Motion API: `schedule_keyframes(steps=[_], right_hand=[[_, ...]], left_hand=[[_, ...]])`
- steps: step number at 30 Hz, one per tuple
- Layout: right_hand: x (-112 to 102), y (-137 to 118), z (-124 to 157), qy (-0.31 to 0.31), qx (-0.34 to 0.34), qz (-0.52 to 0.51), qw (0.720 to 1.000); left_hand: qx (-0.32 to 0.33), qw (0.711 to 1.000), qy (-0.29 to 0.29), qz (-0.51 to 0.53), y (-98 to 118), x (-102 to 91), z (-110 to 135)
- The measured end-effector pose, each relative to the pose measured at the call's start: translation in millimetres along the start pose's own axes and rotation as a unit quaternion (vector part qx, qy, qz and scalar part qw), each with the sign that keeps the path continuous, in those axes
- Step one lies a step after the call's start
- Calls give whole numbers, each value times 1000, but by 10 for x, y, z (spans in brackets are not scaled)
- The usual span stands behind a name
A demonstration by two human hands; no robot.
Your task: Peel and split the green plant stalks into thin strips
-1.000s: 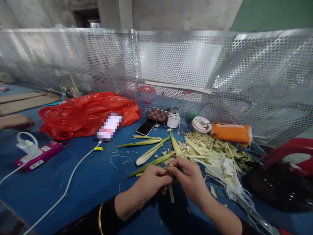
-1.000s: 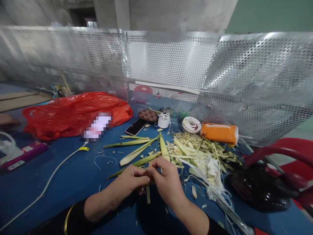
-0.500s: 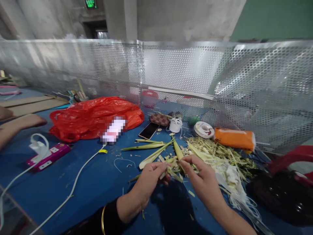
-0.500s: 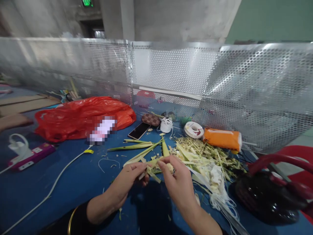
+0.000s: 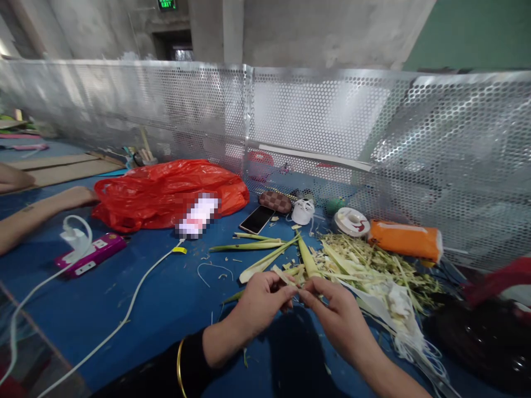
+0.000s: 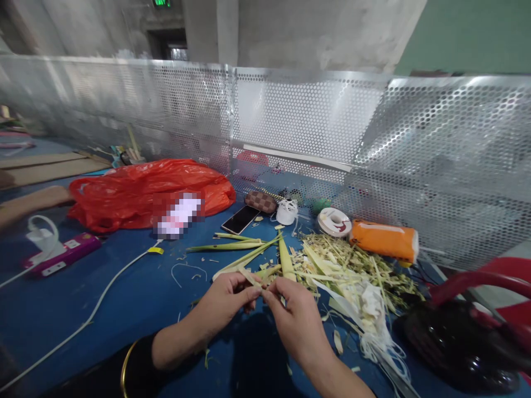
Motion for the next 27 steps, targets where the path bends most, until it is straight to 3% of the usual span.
schedule_keyframes(steps=[10,15,17,20,27], right_hand=[[-24,51,-27,9,1,-7,1000],[-156,-71,75,207,-78,75,972],[-95,-105,95,181,-78,42,979],[103,-93,80,69,-14,-85,994],[315,-23,77,28,139,-332,932]], left_hand=[[-25,999,10,46,19,-25,1],[-27,987,30,156,114,-16,30],[-8,985,51,166,146,-25,43],[10,986,61,158,153,-19,61],[-9,985,56,161,99,24,76]])
Point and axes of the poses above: each hand's wrist, its own z-axis away from the middle knuckle, its own x-axis out of the palm, y = z × x, the point moved 4 cm from there along -z, towards the middle knuckle, and after that the axes turned 4 degrees about z, right-handed, at the moved point
